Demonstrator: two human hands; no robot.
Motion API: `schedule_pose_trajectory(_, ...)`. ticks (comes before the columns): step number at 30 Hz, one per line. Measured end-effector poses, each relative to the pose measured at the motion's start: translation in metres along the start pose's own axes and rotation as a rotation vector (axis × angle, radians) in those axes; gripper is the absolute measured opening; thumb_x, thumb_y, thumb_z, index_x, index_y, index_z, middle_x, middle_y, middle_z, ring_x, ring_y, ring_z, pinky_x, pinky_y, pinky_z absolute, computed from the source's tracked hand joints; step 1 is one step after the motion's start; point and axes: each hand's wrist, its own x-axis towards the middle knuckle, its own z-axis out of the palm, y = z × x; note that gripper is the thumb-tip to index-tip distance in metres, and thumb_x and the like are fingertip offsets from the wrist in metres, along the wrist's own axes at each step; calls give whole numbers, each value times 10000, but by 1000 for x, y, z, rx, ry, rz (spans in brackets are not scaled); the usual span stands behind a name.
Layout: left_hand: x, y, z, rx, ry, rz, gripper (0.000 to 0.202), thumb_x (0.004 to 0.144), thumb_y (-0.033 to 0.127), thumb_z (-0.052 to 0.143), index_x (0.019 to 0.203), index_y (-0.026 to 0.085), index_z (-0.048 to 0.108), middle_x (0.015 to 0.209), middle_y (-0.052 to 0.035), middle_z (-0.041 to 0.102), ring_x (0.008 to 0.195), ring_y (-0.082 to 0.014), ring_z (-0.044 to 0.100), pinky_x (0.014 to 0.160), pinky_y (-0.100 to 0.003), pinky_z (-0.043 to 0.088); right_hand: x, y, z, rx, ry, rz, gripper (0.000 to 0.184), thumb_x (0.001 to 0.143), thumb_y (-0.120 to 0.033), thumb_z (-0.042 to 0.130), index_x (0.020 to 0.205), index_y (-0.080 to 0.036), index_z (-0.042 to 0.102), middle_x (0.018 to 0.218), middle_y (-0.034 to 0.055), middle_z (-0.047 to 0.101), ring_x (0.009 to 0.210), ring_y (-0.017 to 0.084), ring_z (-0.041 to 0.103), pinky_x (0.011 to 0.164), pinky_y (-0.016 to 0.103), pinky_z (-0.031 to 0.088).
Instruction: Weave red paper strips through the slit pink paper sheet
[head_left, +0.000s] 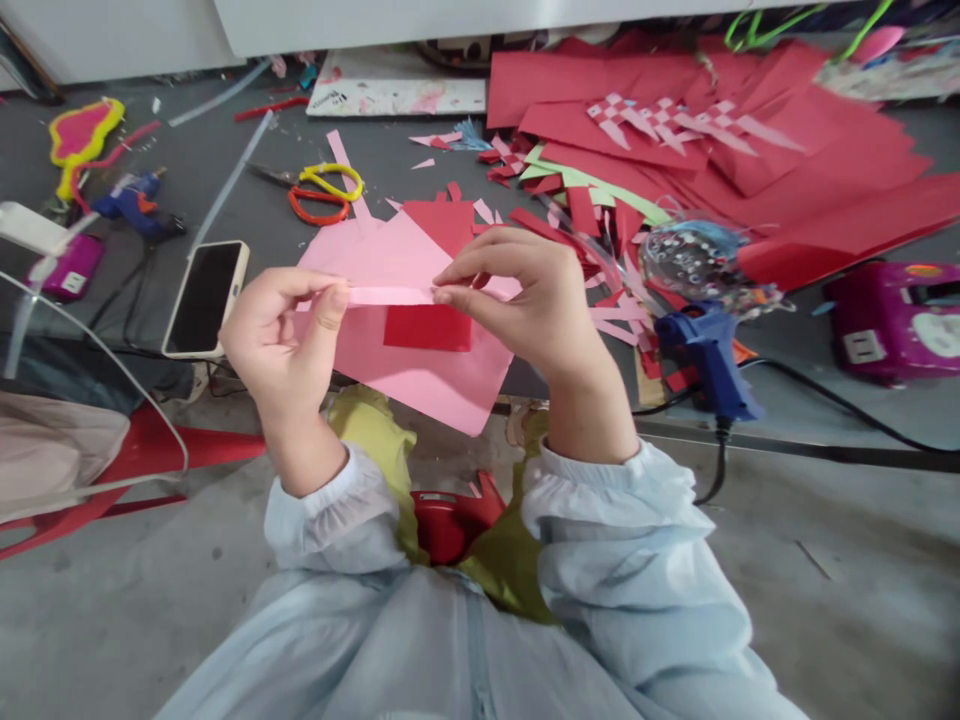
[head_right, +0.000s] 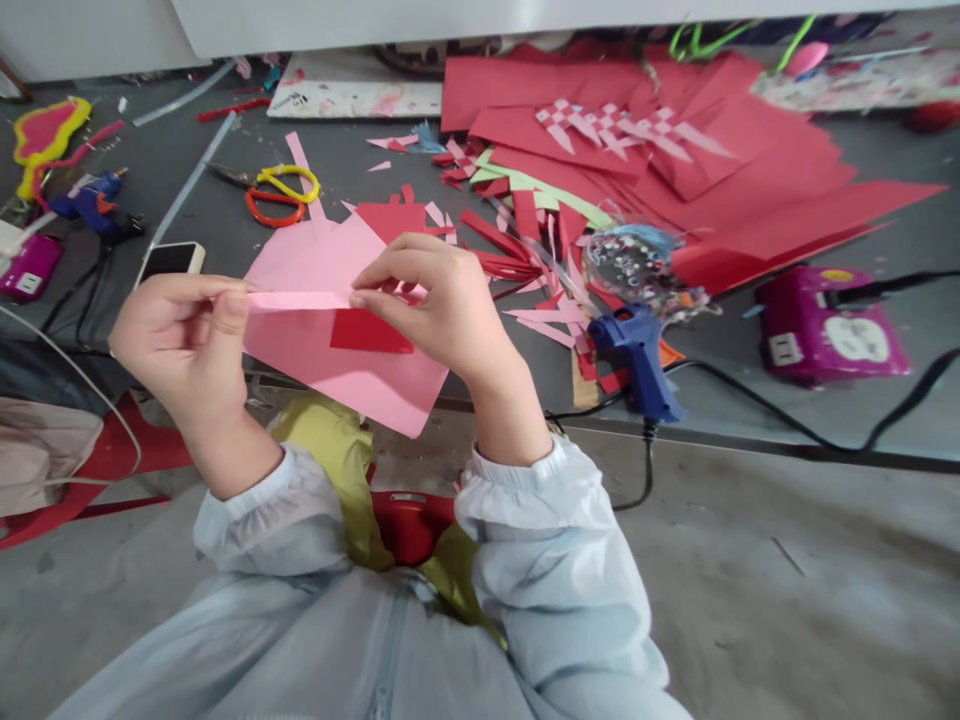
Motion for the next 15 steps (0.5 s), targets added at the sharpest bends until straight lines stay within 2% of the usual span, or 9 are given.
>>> schedule_pose_trajectory(3, 0, -2, -1, 13, -21, 2, 62, 873, 312, 741, 831, 273, 717, 770, 5, 717, 710, -150, 676, 648, -328, 499, 0, 1, 2, 62, -70, -1, 80, 812, -293, 754, 836, -217, 761, 833, 14, 724, 763, 135, 639, 709, 296, 498)
schedule_pose_trajectory(9, 0, 1, -3, 120, -38, -70, 180, 855, 458, 725, 812, 286, 696, 768, -7, 714, 732, -195, 683, 673, -377, 517, -1, 4, 4, 159, -164, -28, 254, 783, -443, 780, 893, -214, 768, 873, 25, 727, 811, 146, 650, 762, 304, 517)
schedule_pose_trajectory(15, 0, 2, -2, 29, -22, -14, 50, 841, 325, 755, 823, 286, 728, 774, -6, 720, 715, -183, 686, 661, -354, 512, 0, 3, 2, 137, -201, -44, 249, 789, -408, 780, 925, -200, 764, 892, 40, 723, 807, 150, 646, 750, 304, 519)
